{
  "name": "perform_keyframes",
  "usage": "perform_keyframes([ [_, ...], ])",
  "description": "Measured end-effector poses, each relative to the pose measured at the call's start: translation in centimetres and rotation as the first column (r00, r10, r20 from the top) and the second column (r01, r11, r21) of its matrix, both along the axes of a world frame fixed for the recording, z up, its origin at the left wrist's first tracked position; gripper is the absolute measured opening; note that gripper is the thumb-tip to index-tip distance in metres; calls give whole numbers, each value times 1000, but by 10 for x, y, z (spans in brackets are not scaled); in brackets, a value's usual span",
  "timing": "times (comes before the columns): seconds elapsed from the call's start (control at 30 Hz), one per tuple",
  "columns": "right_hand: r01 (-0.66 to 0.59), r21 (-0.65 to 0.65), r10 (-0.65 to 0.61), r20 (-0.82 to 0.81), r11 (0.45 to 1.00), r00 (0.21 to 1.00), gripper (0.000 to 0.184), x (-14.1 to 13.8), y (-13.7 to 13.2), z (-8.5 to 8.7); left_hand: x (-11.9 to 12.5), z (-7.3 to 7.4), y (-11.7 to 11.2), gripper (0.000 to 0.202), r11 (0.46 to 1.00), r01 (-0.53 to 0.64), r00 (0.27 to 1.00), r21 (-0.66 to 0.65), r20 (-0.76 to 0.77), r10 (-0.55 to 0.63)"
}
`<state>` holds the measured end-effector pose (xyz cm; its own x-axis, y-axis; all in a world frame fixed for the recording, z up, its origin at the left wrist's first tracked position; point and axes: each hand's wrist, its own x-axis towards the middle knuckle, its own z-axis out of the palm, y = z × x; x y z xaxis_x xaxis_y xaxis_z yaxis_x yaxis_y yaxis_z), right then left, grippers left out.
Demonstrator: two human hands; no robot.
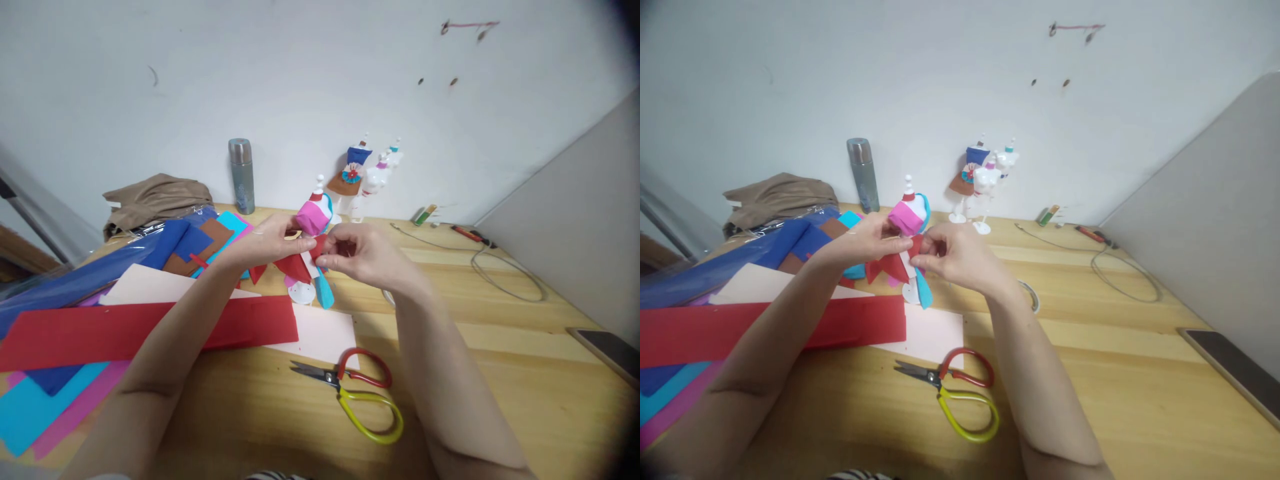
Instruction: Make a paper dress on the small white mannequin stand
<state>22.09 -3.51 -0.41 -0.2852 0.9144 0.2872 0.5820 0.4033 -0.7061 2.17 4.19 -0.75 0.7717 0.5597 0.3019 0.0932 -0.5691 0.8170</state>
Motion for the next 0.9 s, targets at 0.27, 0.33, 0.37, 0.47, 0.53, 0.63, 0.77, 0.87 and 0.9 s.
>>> perform_keyframes([
  [0.27, 36, -2, -36, 65, 999, 997, 21, -2, -3, 2, -5, 2, 3, 32, 996, 65, 998, -64, -18, -66],
  [0.33, 80, 14, -80, 20, 997, 997, 29, -3, -2, 2, -5, 3, 3, 34, 994, 78, 996, -77, -36, -81],
  [0.37, 99, 22, -99, 0, 995, 995, 31, -3, -1, 1, -6, 3, 3, 35, 994, 74, 996, -82, -46, -78],
  [0.47, 100, 40, -99, -17, 994, 995, 30, -3, -2, 1, -6, 2, 2, 35, 995, 63, 996, -81, -55, -68],
  [0.53, 71, 72, -71, 3, 995, 997, 27, -3, -4, 2, -5, 1, 2, 34, 995, 69, 997, -71, -42, -72],
  [0.63, 46, 148, -57, 72, 988, 996, 23, -5, -8, 6, -5, 1, 3, 33, 995, 74, 996, -64, -38, -77],
  [0.77, 57, 212, -92, 158, 976, 983, 20, -7, -12, 10, -4, 1, 3, 31, 994, 87, 995, -67, -35, -89],
  [0.87, 56, 232, -103, 197, 971, 975, 20, -8, -12, 10, -4, 3, 1, 26, 991, 116, 993, -63, -8, -117],
  [0.9, 51, 239, -102, 206, 970, 973, 20, -8, -12, 10, -4, 3, 0, 24, 991, 118, 993, -60, 2, -118],
])
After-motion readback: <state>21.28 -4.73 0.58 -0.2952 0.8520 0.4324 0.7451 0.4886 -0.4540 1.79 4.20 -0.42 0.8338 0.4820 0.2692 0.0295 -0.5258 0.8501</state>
